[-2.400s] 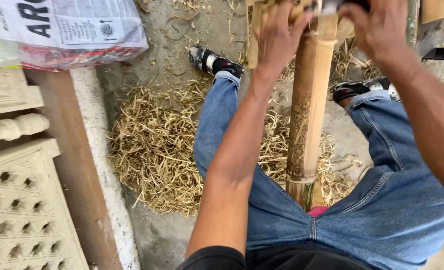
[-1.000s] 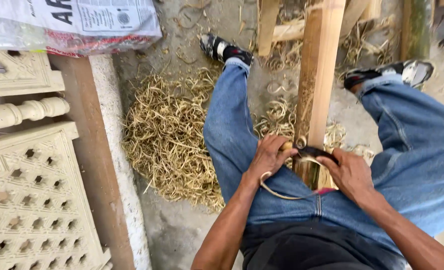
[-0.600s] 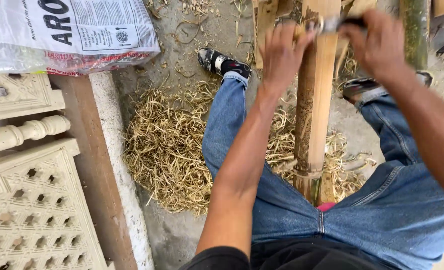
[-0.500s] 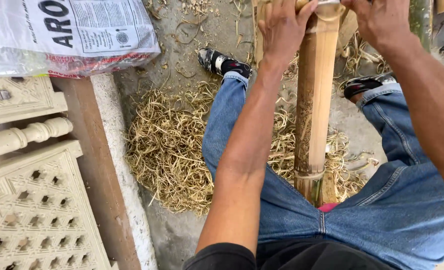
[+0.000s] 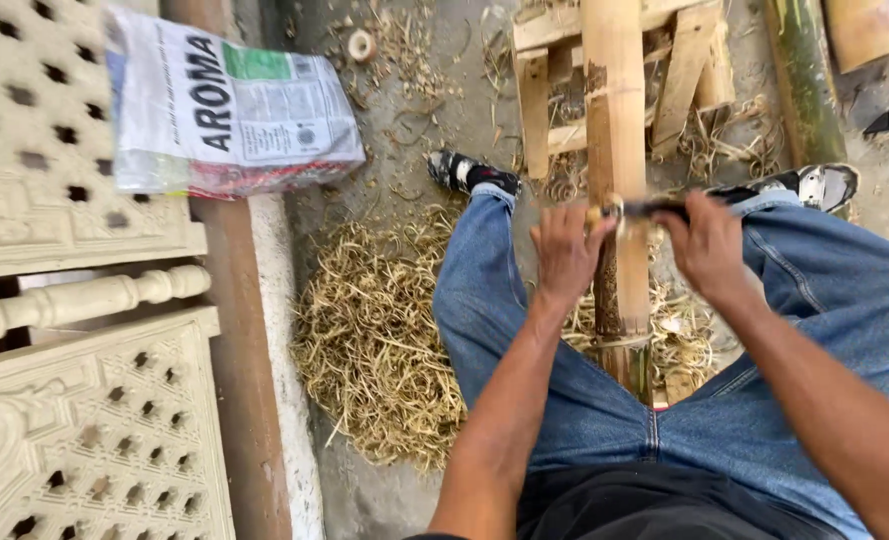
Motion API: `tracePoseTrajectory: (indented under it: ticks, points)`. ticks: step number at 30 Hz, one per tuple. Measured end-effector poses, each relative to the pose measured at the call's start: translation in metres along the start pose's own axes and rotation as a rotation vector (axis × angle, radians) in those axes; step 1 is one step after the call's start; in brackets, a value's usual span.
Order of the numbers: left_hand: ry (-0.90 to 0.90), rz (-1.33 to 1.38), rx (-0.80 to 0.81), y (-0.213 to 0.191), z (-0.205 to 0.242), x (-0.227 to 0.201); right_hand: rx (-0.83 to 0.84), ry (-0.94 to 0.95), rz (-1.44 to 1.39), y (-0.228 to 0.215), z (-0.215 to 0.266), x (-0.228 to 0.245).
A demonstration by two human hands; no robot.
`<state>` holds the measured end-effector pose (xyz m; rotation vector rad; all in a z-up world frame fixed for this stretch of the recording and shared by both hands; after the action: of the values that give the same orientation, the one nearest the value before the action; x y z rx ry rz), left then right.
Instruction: Shave the outer layer of a bamboo stalk using a hand-held billhook or similar blade.
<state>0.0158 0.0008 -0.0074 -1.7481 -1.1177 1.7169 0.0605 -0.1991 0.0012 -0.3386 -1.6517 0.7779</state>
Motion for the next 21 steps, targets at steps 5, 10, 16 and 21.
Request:
tracePoseTrajectory:
  ticks: [5,10,16,21]
  points:
    - [-0.011,0.082,0.108,-0.019,0.093,-0.004,0.041,0.104,0.176,0.01,0.101,0.0]
    - [-0.051,0.092,0.309,-0.031,0.132,0.0,0.313,0.133,0.159,0.041,0.152,-0.05]
    - [-0.198,0.2,0.228,-0.027,0.137,0.036,0.197,0.265,0.049,0.043,0.137,-0.094]
    - [-0.516,0.488,-0.113,-0.046,0.125,0.078,-0.158,0.502,0.032,0.002,0.12,-0.107]
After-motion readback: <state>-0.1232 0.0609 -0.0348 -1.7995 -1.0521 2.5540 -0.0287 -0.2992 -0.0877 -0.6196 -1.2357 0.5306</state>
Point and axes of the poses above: each hand's wrist, its own z-axis away from the middle knuckle, its own y-axis out of the palm, x = y × z, the point moved 4 cm from there along -z, towards the middle knuckle, and after that the axes turned 6 degrees about -y, right-handed, at the moved point
